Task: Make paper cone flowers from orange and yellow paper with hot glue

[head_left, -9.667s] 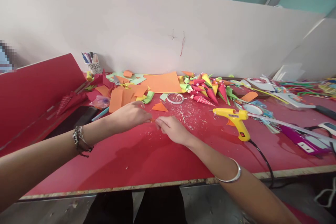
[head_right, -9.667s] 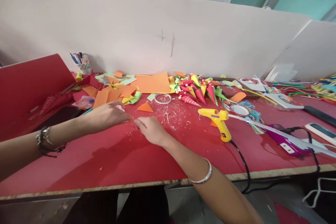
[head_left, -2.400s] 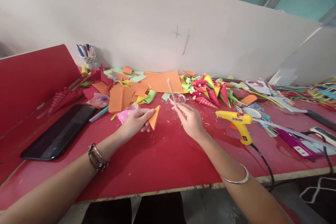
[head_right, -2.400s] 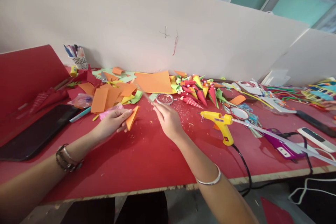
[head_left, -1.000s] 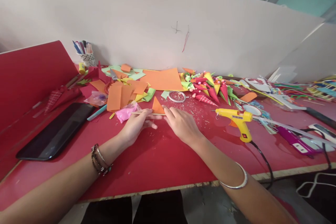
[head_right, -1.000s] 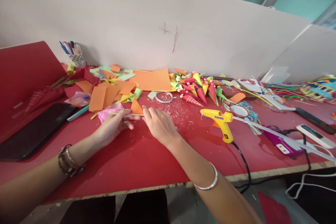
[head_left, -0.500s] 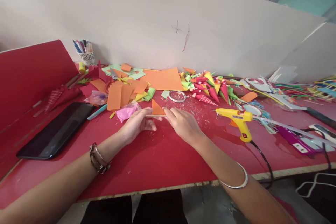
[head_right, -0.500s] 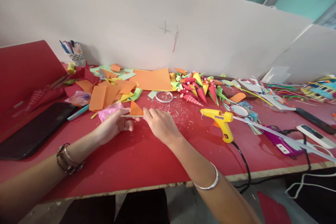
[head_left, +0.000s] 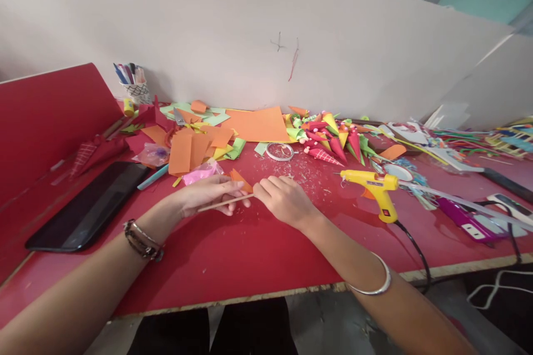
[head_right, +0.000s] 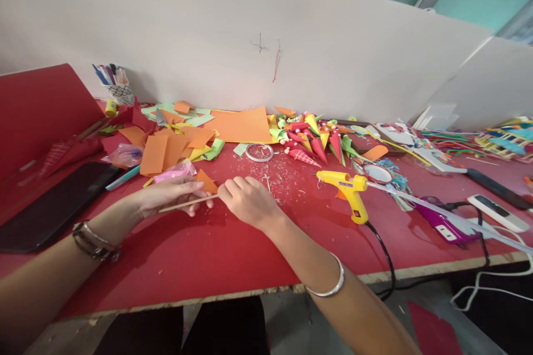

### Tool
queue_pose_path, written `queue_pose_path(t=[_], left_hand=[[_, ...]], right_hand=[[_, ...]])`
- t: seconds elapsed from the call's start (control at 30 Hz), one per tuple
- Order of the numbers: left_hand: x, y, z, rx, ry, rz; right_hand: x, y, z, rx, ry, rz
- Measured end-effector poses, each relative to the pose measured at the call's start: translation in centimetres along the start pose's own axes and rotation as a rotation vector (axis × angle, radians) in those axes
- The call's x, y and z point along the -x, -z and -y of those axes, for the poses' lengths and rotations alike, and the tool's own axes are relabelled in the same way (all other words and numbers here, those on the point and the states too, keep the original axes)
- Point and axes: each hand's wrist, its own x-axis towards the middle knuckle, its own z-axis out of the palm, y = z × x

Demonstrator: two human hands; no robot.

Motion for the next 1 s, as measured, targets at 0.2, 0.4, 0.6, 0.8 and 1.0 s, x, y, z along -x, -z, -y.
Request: queue_pose_path(t=[0.2,0.4,0.6,0.8,1.0], left_hand=[[-0.6,-0.4,0.3,-0.224,-0.083,-0.099],[0.0,-0.2,-0.5,-0.369,-0.106,-0.107],[-0.1,-0.2,-0.2,-0.355,-0.138,0.058],[-0.3,0.0,0.5,-0.556,-0.203,0.105],[-0.1,-0.4,0.0,-0.62,-0.246,0.073]], right_hand=[[0.0,-0.1,-0.1,-0.048,-0.011,0.018],[0.0,0.1,-0.2,-0.144,-0.128,0.045],[-0.1,0.1,0.0,-0.176,-0.172,0.144],[0.0,0.2,0.1,-0.258,-0.217,0.246],[0.0,0.3,-0.1,-0.231,-0.171,0.208]])
